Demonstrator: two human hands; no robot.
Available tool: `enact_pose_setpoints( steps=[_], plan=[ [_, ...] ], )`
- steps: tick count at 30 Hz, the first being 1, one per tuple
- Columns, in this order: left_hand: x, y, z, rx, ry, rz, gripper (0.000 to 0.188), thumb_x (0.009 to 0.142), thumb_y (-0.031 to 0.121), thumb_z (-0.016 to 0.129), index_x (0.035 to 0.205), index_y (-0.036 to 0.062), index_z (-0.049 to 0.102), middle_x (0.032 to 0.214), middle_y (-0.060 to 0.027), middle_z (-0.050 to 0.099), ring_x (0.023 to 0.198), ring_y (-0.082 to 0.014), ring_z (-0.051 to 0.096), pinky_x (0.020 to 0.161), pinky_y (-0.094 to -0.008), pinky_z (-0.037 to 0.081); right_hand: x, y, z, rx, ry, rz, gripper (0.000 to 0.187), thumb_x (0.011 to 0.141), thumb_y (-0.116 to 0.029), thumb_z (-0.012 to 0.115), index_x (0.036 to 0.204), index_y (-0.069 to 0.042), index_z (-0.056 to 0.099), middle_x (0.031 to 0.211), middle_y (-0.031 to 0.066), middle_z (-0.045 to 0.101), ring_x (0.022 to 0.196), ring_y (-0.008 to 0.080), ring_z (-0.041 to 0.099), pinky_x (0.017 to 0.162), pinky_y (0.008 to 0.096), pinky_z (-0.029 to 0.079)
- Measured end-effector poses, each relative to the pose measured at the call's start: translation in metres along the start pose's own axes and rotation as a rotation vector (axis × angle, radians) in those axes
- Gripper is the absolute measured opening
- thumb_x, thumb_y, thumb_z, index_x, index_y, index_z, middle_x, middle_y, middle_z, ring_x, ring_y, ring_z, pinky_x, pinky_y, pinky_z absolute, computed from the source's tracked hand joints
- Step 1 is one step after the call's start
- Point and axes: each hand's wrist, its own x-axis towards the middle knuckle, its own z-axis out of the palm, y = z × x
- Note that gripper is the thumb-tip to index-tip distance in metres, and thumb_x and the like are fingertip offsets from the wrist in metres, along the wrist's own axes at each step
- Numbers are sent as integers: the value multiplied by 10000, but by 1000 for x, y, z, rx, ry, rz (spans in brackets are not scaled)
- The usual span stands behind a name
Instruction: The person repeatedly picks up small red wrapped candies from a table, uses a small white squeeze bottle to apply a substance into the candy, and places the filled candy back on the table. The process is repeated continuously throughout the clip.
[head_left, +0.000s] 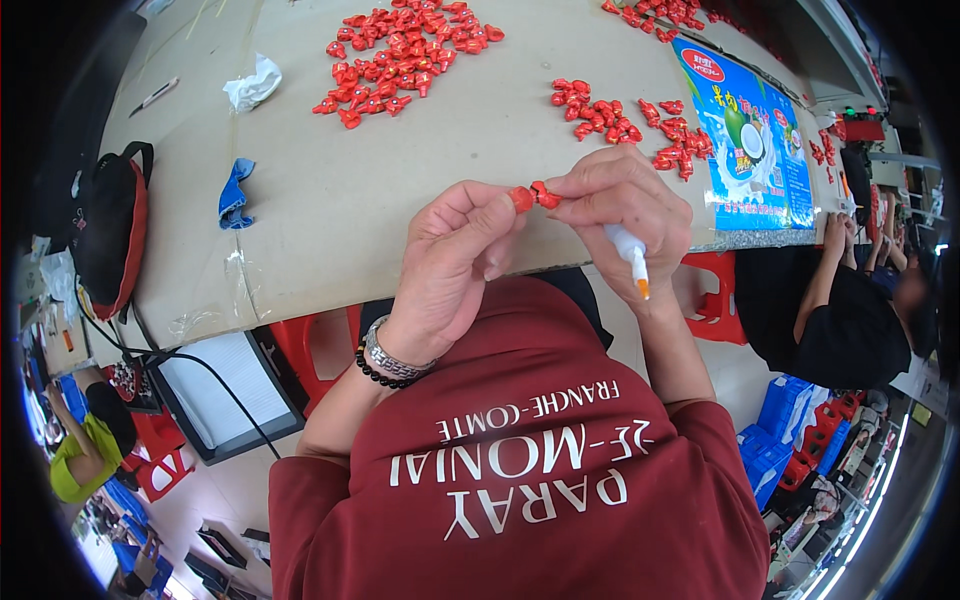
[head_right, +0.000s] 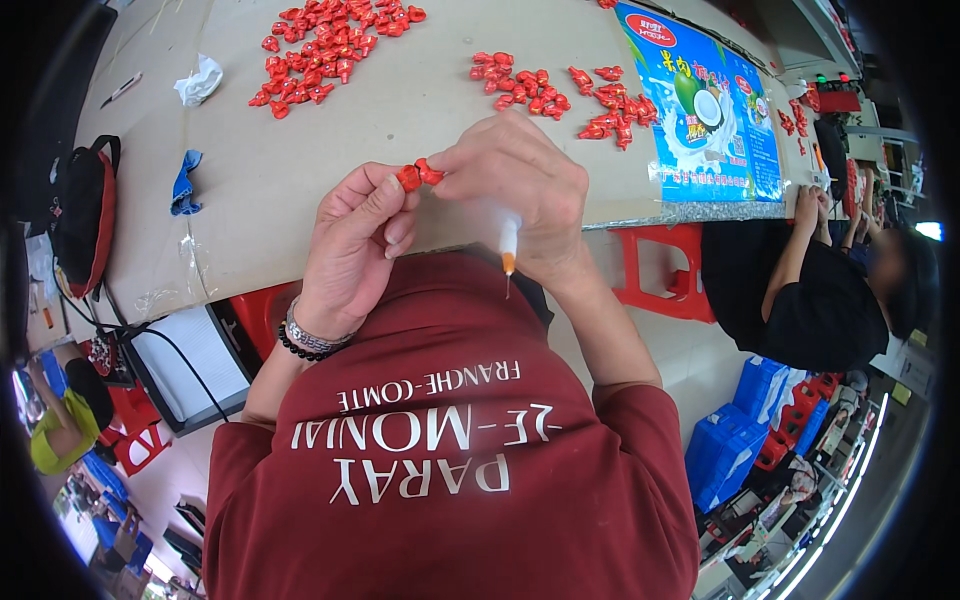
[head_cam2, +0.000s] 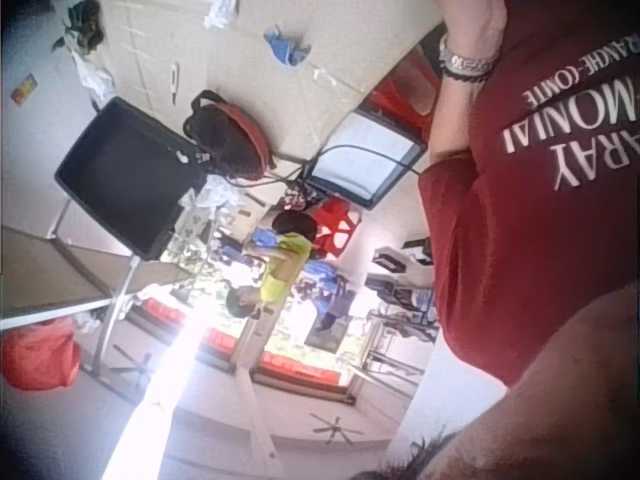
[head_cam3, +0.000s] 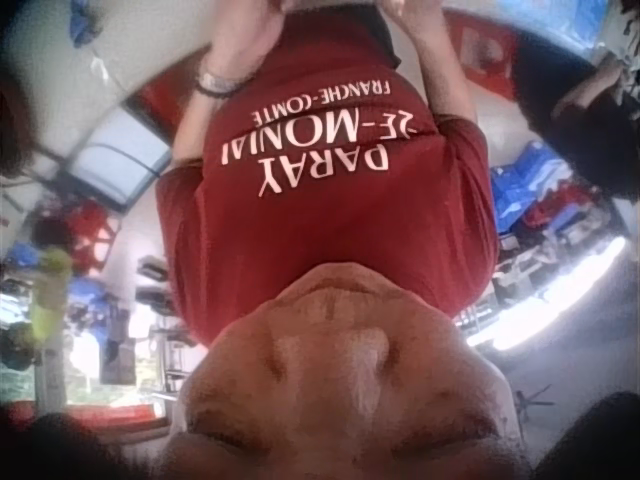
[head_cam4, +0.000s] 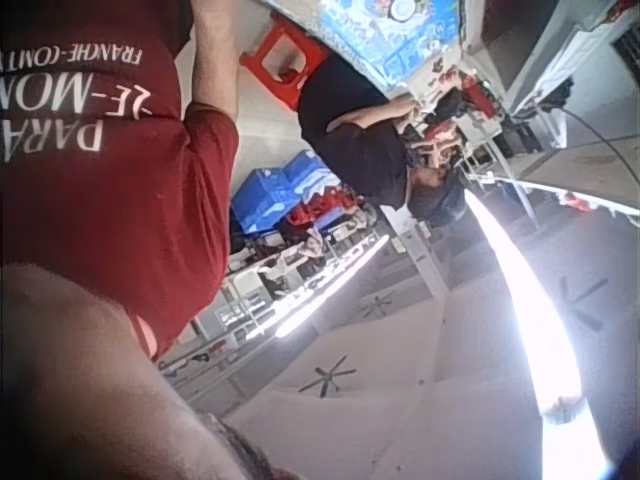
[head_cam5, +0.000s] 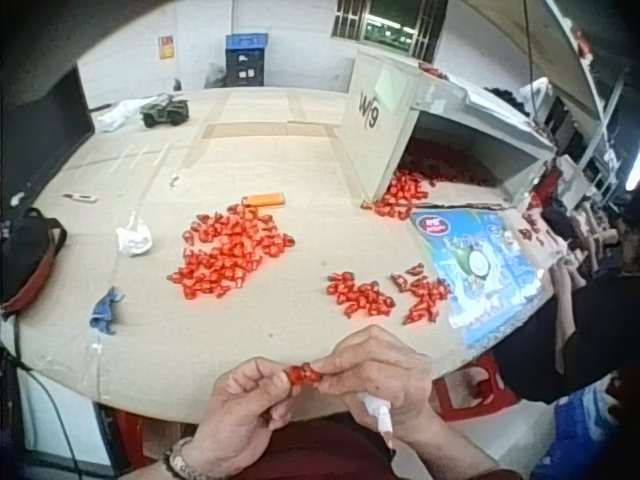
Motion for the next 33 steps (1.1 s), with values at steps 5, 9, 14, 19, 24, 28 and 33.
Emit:
enact_pose_setpoints(
  steps=[5,9,14,19,24,28,33],
  plan=[
    [-1,1,1,-28,-15,-15,123,939,159,558,860,65,551,799,-32,595,565,-55,439,492,-193,351,0,-2,6,-8,41,-48,154,535,-8,694,666,-38,618,762,57,655,685,212,599,570,287,468],
    [-2,2,3,-38,-10,-29,127,934,151,565,837,72,540,789,-39,589,561,-55,437,485,-193,347,0,-3,6,-7,35,-55,149,534,-13,690,662,-37,616,754,57,652,684,212,600,557,283,470],
    [-3,1,1,-27,-19,-10,127,917,130,585,815,65,549,783,-53,591,551,-59,437,476,-196,342,0,-3,6,-1,16,-55,148,532,-17,688,657,-39,613,742,55,648,678,209,602,543,275,473],
    [-3,-2,0,12,-11,41,127,899,114,608,798,58,555,760,-66,594,538,-63,439,459,-200,334,-3,-3,7,22,-23,-46,151,529,-13,689,651,-44,606,734,49,646,676,203,605,538,269,478],
    [-5,-4,3,23,36,71,123,896,107,611,793,60,561,743,-63,590,535,-62,440,451,-202,332,-5,-1,9,18,-30,-37,159,526,-10,689,655,-46,603,730,48,644,679,203,608,540,269,485],
    [-2,-2,5,26,94,49,108,887,100,616,799,53,576,725,-48,591,520,-56,442,443,-200,326,-4,7,8,27,-59,-50,175,584,35,720,693,-55,616,761,60,659,683,203,621,571,284,491],
    [0,2,5,32,180,33,107,872,115,636,814,35,594,721,-26,603,492,-44,455,431,-199,326,0,2,12,94,-35,168,168,650,44,733,779,-39,664,797,71,667,730,194,634,637,293,498]
  ],
)
